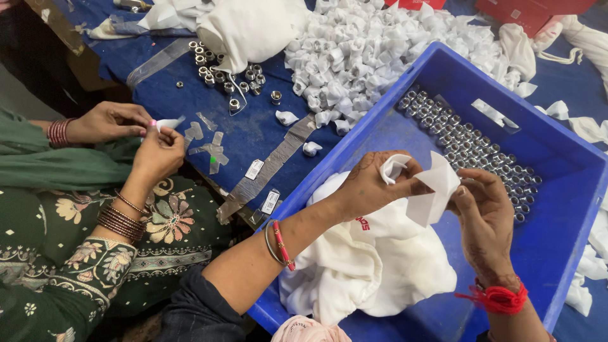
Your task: The person picks up metal pipe fittings from a blue bin, wraps each one in a white protective foam sleeve, and places them into a large white bag.
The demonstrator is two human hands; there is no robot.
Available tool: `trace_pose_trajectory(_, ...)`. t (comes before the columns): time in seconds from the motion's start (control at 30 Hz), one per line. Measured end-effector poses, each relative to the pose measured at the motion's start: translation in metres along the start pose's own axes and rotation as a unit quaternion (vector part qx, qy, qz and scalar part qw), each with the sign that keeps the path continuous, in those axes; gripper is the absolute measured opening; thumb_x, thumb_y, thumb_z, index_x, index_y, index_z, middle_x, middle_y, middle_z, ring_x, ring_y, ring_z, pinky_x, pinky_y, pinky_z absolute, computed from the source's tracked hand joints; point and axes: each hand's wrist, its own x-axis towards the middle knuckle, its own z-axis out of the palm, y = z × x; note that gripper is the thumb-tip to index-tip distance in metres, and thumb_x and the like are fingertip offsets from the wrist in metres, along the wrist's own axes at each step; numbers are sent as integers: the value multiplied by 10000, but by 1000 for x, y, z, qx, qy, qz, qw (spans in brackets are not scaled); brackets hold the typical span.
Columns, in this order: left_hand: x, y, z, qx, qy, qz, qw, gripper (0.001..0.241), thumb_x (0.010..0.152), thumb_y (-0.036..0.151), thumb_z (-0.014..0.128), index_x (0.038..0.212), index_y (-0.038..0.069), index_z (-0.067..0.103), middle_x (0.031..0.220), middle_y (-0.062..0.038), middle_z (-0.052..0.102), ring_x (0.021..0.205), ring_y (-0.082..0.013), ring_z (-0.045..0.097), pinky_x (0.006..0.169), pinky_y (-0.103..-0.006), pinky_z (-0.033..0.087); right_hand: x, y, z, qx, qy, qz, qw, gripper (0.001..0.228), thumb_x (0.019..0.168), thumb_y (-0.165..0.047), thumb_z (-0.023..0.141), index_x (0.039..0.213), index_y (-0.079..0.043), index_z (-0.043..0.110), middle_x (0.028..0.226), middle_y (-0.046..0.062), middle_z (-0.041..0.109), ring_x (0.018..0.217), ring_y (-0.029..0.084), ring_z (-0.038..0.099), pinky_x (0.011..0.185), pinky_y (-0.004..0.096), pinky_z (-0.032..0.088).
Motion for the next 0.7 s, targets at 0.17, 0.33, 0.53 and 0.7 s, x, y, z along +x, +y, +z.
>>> trace_pose_trajectory(0.17,8,-14,-7,-114,9,89,990,158,950,103,773,1054,50,666,967,-18,686,923,-89,663,822,-257,573,21,4,-6,-54,29,6,998,275,1058,-30,581,1322,23,531,1098,134,668,951,193,678,856,350,592)
trace_pose_trajectory(0.33,0,-11,-33,-202,137,74,967,276,969,103,714,1219,89,599,1024,-42,761,757,-70,608,649,-231,485,39,19,-43,-119,85,10,989,274,1043,-25,625,1297,36,541,1069,145,671,911,194,698,830,316,607)
trace_pose_trajectory(0.53,-3,29,-56,-187,214,7,959,319,912,154,830,1142,60,631,786,44,565,573,-52,454,484,-237,341,48,39,-70,-304,136,53,941,171,1002,-81,656,1164,-26,663,1074,101,742,891,151,745,763,278,604)
trace_pose_trajectory(0.7,-1,46,-42,-203,205,-13,957,295,895,196,817,1107,89,641,792,48,565,578,-40,440,481,-225,338,50,69,-80,-537,80,16,840,214,904,-113,737,1115,-99,706,1099,130,705,934,303,715,828,422,568)
